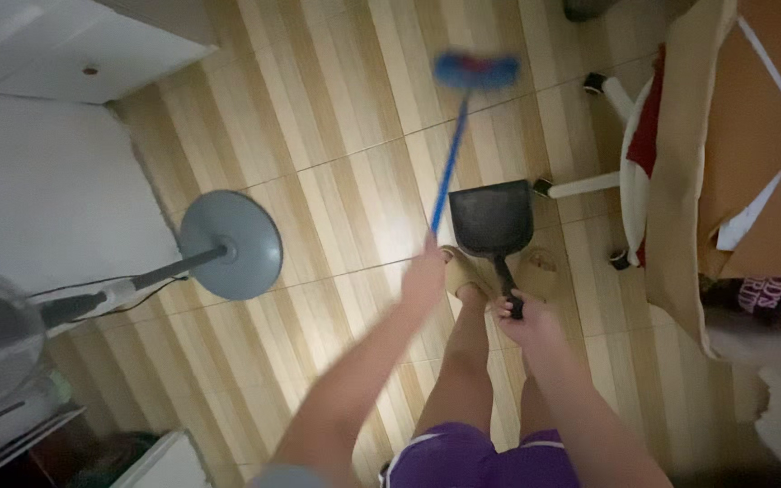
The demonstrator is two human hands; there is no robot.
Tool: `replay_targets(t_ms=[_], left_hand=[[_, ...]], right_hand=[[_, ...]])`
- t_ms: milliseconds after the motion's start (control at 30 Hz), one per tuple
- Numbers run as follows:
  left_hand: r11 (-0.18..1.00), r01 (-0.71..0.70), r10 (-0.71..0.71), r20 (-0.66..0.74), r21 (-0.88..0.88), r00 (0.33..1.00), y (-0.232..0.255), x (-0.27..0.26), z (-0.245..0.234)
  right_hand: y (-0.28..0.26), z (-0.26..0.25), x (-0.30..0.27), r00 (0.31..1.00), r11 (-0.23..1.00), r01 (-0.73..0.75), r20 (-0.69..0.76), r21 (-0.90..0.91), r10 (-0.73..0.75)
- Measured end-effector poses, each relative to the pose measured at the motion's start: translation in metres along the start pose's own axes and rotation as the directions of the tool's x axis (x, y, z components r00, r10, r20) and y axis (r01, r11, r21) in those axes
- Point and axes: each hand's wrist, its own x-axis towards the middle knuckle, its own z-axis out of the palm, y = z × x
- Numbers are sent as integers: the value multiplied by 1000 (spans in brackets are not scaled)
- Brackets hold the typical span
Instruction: The person sweeps the floor with a broom and dustpan, then folds a pair of shorts and a pair of pants, placing them on a nearby surface. The person continues sweeping the floor afterward.
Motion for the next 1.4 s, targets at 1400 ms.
replay_targets(t_ms=[1400], left_hand=[[938,101,-23,-231,332,973,-9,-24,101]], right_hand=[[-134,-254,-101,975,916,137,-113,-378,-192]])
